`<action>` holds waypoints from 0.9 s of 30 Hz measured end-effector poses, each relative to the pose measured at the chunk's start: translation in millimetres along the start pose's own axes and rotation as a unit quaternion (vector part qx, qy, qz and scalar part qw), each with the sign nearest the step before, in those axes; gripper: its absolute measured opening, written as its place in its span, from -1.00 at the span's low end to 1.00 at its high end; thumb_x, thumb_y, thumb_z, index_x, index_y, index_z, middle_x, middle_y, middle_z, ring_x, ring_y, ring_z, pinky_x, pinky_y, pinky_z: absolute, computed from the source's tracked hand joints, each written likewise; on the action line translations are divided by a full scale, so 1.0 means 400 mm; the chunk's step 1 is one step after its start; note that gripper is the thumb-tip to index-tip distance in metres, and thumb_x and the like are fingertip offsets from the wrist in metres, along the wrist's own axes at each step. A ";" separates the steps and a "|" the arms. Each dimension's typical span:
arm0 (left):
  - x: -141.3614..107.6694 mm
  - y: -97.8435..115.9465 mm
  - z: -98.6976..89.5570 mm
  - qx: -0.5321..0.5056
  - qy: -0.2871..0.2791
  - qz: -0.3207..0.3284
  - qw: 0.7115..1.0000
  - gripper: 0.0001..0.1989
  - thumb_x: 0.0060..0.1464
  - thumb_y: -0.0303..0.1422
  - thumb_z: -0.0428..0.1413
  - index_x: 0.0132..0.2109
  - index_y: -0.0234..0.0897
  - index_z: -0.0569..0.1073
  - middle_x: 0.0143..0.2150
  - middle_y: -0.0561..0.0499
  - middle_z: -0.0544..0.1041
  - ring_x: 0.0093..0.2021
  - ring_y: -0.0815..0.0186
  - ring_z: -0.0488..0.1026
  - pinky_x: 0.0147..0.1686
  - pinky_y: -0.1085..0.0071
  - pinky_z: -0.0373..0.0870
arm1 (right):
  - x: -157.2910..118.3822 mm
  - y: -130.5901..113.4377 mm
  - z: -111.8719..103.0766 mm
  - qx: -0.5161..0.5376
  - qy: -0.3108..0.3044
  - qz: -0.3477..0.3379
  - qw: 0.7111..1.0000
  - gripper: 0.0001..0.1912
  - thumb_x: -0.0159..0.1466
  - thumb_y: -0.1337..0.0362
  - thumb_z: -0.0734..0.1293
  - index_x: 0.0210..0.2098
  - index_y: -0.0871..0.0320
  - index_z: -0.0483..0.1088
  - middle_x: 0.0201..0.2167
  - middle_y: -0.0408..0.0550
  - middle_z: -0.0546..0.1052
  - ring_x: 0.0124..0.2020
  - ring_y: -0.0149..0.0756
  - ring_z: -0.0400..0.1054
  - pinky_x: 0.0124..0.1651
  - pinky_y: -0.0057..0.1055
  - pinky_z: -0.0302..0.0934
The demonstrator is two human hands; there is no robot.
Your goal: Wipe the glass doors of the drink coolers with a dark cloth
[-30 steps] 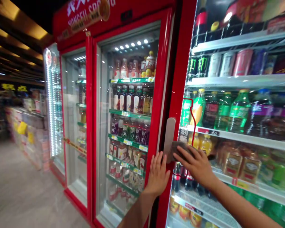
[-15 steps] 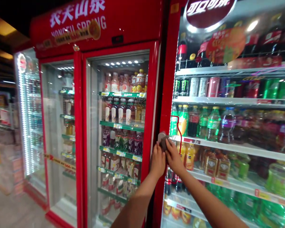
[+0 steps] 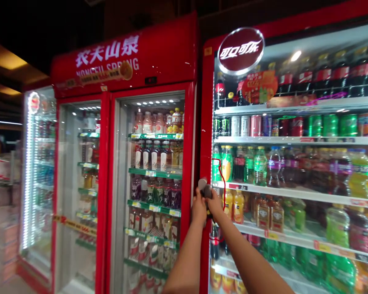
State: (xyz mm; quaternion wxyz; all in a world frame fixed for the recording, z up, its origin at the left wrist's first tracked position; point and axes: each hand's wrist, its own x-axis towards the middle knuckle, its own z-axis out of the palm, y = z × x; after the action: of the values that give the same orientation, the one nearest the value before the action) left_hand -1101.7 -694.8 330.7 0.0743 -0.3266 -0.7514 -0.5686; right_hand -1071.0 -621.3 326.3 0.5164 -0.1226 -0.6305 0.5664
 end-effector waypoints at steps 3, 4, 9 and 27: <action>-0.010 0.019 -0.020 0.011 -0.001 0.003 1.000 -0.29 0.23 -0.36 0.03 0.47 -0.32 0.06 0.17 -0.25 0.50 0.20 0.15 0.46 0.20 0.30 0.32 | -0.028 -0.022 0.002 0.006 0.007 0.010 1.000 -0.61 -0.13 0.28 0.27 -0.27 0.11 0.46 -0.30 -0.03 0.61 -0.19 -0.08 0.45 0.01 -0.17 0.30; -0.016 0.023 -0.028 0.013 -0.003 0.006 1.000 -0.29 0.23 -0.36 0.03 0.47 -0.32 0.06 0.16 -0.25 0.50 0.21 0.15 0.46 0.20 0.30 0.32 | -0.039 -0.029 0.004 0.008 0.010 0.013 1.000 -0.61 -0.13 0.28 0.27 -0.27 0.10 0.46 -0.30 -0.03 0.60 -0.19 -0.07 0.45 0.01 -0.16 0.30; -0.101 0.029 -0.082 0.022 -0.033 0.021 0.999 -0.36 0.29 -0.43 -0.11 0.48 -0.39 0.04 0.21 -0.32 0.44 0.27 0.13 0.39 0.23 0.27 0.30 | -0.123 -0.091 -0.006 0.016 0.014 0.040 0.999 -0.57 -0.17 0.28 0.28 -0.26 0.07 0.48 -0.24 -0.07 0.60 -0.11 -0.05 0.42 0.06 -0.17 0.26; -0.441 0.241 -0.341 -0.169 -0.113 0.513 0.834 -0.21 0.35 -0.23 -0.03 0.53 -0.18 -0.29 0.53 -0.28 -0.11 0.52 0.00 -0.07 0.38 0.00 0.17 | -0.716 -0.679 -0.273 -0.171 0.300 -0.007 0.939 -0.54 -0.05 0.11 0.42 -0.15 0.08 0.57 -0.28 -0.08 0.60 -0.27 -0.12 0.45 -0.23 -0.27 0.33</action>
State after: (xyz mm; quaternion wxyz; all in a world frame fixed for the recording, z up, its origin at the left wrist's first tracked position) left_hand -944.8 -876.2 370.1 0.2136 -0.7343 -0.3714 -0.5266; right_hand -742.7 -858.0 388.7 0.6568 -0.3685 -0.5345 0.3837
